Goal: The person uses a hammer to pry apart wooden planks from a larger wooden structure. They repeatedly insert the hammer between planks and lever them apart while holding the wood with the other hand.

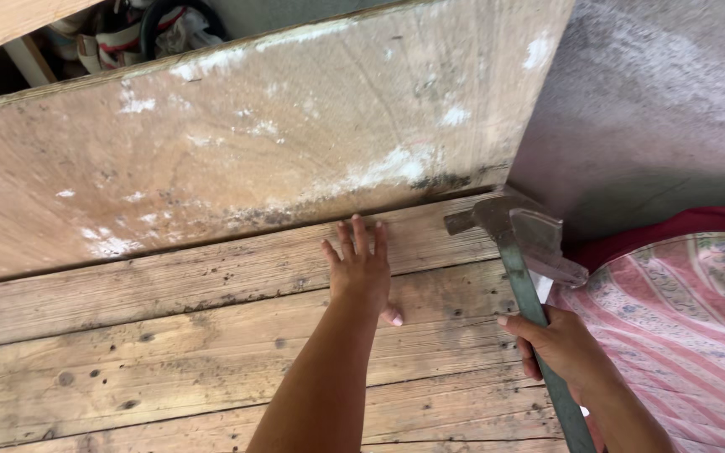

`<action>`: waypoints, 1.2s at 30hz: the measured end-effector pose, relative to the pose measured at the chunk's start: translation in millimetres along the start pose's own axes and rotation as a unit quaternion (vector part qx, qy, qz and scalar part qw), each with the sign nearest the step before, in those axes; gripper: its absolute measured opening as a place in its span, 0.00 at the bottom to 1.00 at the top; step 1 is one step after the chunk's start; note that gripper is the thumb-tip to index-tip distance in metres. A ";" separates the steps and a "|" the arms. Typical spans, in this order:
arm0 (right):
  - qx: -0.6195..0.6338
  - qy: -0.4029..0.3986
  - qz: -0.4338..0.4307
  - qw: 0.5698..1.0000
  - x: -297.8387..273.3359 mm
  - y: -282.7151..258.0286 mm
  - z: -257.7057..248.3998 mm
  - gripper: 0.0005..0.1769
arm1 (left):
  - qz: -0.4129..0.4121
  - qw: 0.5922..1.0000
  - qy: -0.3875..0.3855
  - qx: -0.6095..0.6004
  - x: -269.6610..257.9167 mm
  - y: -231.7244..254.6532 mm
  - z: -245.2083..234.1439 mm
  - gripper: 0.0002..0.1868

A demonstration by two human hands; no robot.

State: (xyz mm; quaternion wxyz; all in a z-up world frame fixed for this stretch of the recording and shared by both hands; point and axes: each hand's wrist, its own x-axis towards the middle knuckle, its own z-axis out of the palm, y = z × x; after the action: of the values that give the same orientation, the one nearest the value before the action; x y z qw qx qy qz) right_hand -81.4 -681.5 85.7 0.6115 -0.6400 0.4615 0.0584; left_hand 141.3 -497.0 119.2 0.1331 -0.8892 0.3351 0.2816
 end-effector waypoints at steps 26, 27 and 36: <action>0.183 0.153 0.040 0.970 -8.8 -17.7 -17.9 0.26 | -0.022 1.000 -0.008 -0.016 1.7 6.3 -2.1 0.90; 0.178 0.119 0.047 0.976 -8.0 -18.0 -22.0 0.26 | -0.022 1.000 -0.004 -0.010 2.3 7.3 -2.9 0.90; 0.186 0.090 0.073 0.976 -11.4 -21.7 -51.7 0.27 | -0.032 0.999 0.008 -0.016 2.7 7.7 0.5 0.88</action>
State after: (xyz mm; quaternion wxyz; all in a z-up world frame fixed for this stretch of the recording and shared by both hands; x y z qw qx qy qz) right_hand -98.8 -722.6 121.5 0.6700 -0.4823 0.5628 -0.0413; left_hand 137.6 -503.9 116.8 0.1249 -0.9039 0.3027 0.2751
